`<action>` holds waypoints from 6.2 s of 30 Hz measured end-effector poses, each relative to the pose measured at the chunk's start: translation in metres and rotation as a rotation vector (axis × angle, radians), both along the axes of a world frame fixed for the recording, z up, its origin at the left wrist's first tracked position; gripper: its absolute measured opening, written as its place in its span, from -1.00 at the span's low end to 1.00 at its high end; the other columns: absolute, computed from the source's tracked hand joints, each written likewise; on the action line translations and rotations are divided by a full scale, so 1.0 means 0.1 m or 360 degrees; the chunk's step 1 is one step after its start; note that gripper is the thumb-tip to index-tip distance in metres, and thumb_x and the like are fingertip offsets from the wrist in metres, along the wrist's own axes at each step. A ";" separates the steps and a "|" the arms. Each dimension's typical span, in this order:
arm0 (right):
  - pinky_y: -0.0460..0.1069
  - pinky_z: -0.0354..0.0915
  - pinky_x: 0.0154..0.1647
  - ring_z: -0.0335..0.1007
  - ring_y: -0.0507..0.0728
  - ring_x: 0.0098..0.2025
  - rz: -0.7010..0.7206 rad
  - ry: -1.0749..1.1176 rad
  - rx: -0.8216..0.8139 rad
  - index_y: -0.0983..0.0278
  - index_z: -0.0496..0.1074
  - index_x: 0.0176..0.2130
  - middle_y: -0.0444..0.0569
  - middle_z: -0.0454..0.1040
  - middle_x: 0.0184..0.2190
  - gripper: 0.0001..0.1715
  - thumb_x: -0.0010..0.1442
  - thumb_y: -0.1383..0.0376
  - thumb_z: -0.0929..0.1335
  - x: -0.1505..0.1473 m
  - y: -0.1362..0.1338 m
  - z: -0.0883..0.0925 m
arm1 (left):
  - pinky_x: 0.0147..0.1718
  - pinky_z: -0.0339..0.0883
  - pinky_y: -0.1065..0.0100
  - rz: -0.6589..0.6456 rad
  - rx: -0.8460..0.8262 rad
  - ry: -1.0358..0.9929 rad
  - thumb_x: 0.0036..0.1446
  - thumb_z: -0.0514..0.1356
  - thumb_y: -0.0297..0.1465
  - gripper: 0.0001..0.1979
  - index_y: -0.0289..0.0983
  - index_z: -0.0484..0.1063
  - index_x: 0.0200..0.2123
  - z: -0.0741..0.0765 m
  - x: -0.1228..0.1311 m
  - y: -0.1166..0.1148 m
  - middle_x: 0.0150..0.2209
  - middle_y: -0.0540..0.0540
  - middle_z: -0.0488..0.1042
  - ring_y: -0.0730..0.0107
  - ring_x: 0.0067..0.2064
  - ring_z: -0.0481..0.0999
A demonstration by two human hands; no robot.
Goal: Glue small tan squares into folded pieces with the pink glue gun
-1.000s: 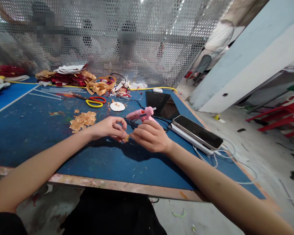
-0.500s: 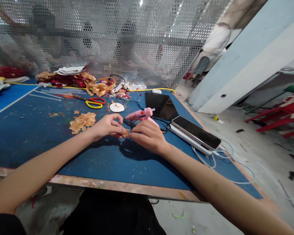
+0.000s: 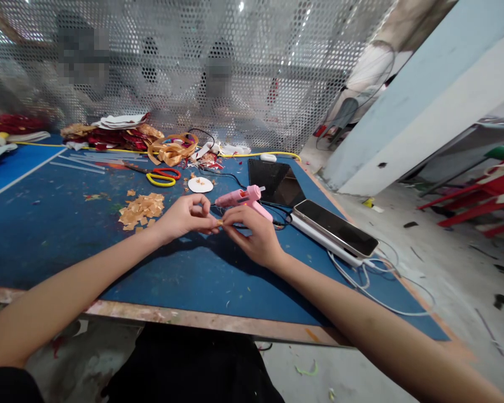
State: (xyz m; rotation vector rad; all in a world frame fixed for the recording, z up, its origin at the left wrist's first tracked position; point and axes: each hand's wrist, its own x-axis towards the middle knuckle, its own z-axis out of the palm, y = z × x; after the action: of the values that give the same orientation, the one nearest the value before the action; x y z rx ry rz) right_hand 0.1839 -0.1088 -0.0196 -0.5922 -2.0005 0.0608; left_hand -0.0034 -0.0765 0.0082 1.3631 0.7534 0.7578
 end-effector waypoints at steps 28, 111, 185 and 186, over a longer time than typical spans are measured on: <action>-0.03 0.38 -0.34 0.43 0.02 -0.38 0.0218 0.0766 -0.0755 0.17 0.08 -0.38 -0.14 0.45 -0.42 -0.66 0.17 0.27 0.38 -0.09 -0.02 -0.11 | -0.21 0.42 0.40 0.0169 0.0785 0.0077 -0.03 0.35 -0.39 -0.68 -0.23 0.21 -0.34 -0.06 -0.01 -0.10 -0.37 0.02 0.53 0.47 -0.33 0.56; -0.02 0.35 -0.34 0.41 0.03 -0.42 0.0099 0.0660 -0.0901 0.20 0.13 -0.57 -0.11 0.47 -0.49 -0.67 0.03 0.38 0.38 -0.07 -0.07 -0.01 | -0.51 0.24 0.50 0.0162 0.1137 0.0646 0.06 0.19 -0.36 -0.86 -0.30 0.50 -0.43 -0.02 0.02 -0.11 -0.43 -0.01 0.51 0.53 -0.46 0.41; -0.05 0.22 -0.43 0.27 0.07 -0.46 -0.0198 -0.0266 -0.0210 0.22 0.25 -0.39 -0.09 0.39 -0.49 -0.88 0.19 0.39 0.27 -0.10 -0.17 -0.01 | 0.19 0.14 0.08 0.0406 0.1650 0.1287 0.23 0.02 -0.30 -0.60 -0.32 0.42 0.05 -0.32 -0.46 0.81 0.08 -0.21 0.41 0.16 0.13 0.34; -0.05 0.22 -0.43 0.28 0.07 -0.45 -0.0197 -0.0275 -0.0205 0.22 0.25 -0.39 -0.08 0.38 -0.49 -0.88 0.19 0.39 0.27 -0.10 -0.17 -0.01 | 0.21 0.11 0.06 0.0383 0.1679 0.1315 0.23 0.03 -0.29 -0.60 -0.31 0.42 0.06 -0.33 -0.46 0.80 0.10 -0.22 0.39 0.15 0.16 0.31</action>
State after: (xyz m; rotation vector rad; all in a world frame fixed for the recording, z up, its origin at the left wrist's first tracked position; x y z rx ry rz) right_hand 0.1737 -0.1260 -0.0207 -0.8267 -2.1331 0.0658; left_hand -0.0494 0.0034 -0.0247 2.6602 1.2483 0.8041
